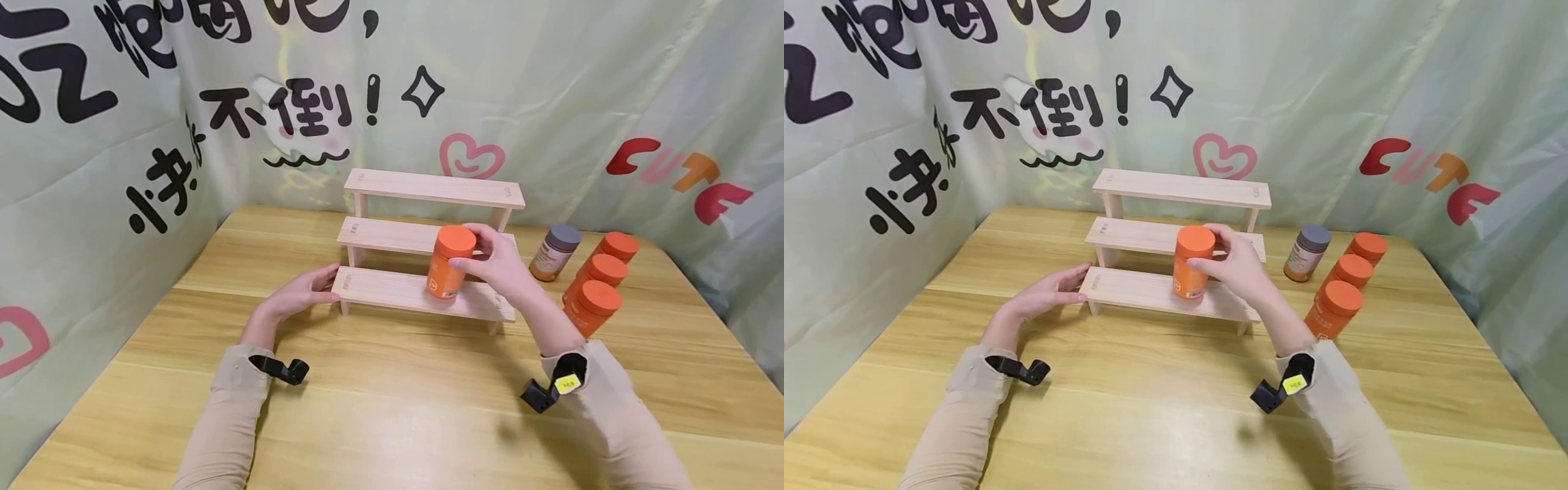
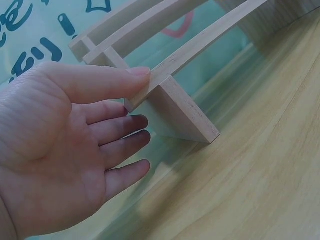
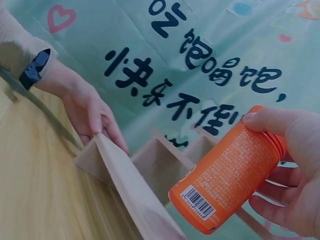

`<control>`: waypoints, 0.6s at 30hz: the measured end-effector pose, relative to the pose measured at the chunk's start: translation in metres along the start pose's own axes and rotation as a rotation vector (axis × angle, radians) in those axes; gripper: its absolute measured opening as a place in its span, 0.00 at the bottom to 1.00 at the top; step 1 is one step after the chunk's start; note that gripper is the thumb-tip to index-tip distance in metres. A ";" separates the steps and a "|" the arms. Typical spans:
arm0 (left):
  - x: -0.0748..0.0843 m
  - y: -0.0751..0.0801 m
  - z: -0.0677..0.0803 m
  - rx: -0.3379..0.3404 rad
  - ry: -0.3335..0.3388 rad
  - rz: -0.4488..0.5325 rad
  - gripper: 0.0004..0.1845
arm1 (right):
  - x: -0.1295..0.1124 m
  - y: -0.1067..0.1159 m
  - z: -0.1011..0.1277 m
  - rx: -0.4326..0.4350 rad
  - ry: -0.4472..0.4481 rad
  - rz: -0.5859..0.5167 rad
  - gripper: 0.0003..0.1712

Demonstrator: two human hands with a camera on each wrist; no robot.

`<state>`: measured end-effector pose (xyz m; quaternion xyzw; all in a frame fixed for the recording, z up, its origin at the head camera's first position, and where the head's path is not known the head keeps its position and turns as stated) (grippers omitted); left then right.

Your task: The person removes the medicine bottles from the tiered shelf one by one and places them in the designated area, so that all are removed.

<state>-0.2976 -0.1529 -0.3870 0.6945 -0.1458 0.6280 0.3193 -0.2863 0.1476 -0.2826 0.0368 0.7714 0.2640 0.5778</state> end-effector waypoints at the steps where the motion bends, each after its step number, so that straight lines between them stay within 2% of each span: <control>1: -0.001 0.000 0.000 0.002 0.002 -0.002 0.42 | 0.000 0.004 0.002 0.006 0.000 0.006 0.32; 9: -0.003 0.000 0.000 0.005 -0.003 0.001 0.42 | 0.004 0.035 0.021 0.063 -0.041 0.053 0.34; 18: -0.002 0.001 -0.002 0.007 0.006 0.028 0.42 | 0.007 0.076 0.039 0.182 -0.093 0.045 0.31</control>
Point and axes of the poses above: each hand's wrist, its own z-axis away from the middle knuckle, its own y-axis out of the back of the hand, x = y × z, the point moved 6 cm from there along -z, towards the middle knuckle, and after that the axes turned 4 degrees about -x, right-handed, at the moved point
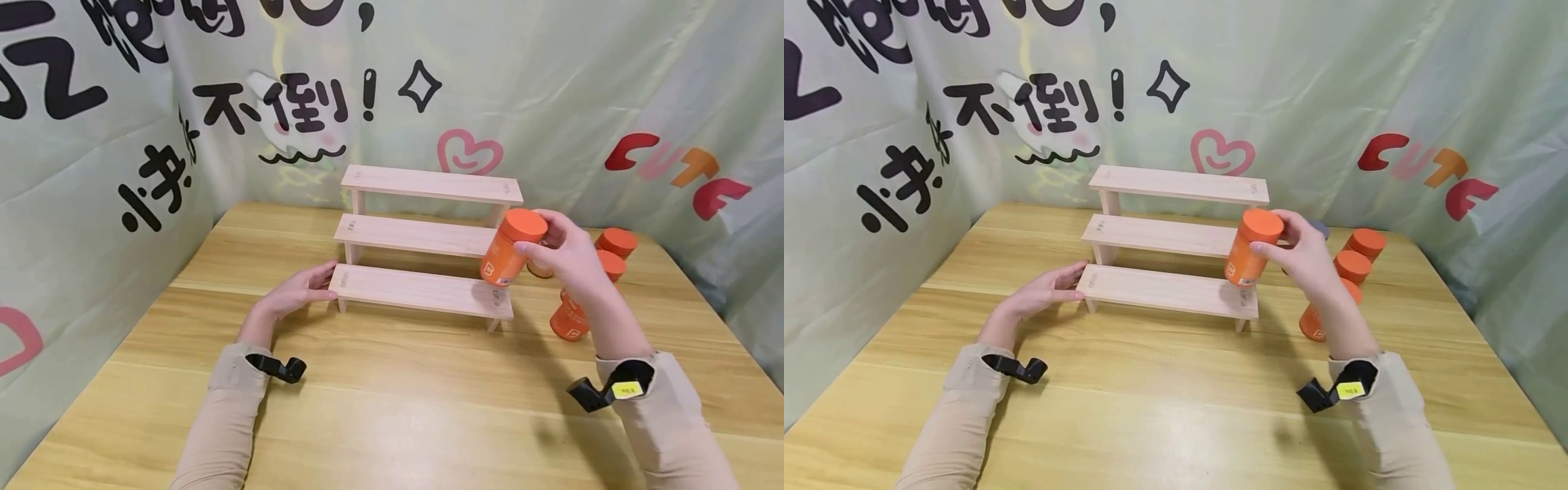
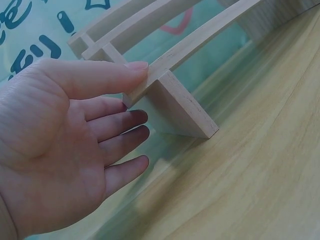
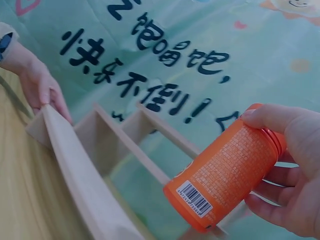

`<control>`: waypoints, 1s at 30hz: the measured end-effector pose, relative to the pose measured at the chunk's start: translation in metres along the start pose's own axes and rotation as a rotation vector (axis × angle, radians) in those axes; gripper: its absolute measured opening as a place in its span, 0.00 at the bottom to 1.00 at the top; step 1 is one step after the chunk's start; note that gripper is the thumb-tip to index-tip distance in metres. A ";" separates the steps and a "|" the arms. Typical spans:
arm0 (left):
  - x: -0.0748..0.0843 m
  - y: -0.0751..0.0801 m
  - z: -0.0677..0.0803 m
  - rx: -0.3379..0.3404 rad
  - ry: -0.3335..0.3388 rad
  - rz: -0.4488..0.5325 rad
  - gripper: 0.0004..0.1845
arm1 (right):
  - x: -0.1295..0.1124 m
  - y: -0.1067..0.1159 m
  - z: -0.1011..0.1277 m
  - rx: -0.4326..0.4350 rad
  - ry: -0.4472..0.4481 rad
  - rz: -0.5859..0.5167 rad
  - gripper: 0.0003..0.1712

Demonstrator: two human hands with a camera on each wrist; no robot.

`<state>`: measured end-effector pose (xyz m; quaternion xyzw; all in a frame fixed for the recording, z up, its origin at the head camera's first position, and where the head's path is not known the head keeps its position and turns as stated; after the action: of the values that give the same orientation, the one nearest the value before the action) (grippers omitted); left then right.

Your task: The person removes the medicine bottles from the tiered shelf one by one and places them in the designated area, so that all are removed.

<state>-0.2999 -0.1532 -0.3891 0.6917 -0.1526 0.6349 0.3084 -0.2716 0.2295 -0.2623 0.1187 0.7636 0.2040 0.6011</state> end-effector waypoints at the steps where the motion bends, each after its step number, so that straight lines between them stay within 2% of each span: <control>1: 0.001 0.000 0.000 0.001 0.002 0.002 0.42 | 0.001 0.005 0.002 0.013 -0.002 0.012 0.31; 17: -0.002 0.003 0.002 0.021 0.012 -0.014 0.42 | 0.014 0.075 0.022 0.187 -0.074 0.060 0.25; 24: -0.002 0.000 0.001 0.016 0.003 -0.015 0.42 | 0.019 0.104 0.034 0.245 -0.100 0.100 0.27; 30: -0.004 0.001 0.000 0.020 0.007 -0.041 0.41 | 0.024 0.126 0.044 0.347 -0.081 0.070 0.27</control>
<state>-0.3008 -0.1549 -0.3929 0.6956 -0.1310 0.6322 0.3150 -0.2434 0.3591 -0.2348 0.2552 0.7580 0.0848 0.5942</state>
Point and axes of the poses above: each hand's wrist, its own z-axis away from the middle knuckle, its own y-axis out of the back of the hand, x = y × z, the point moved 6 cm from there along -z, towards the middle knuckle, and after that the axes turned 4 degrees about -x, right-handed, at the moved point
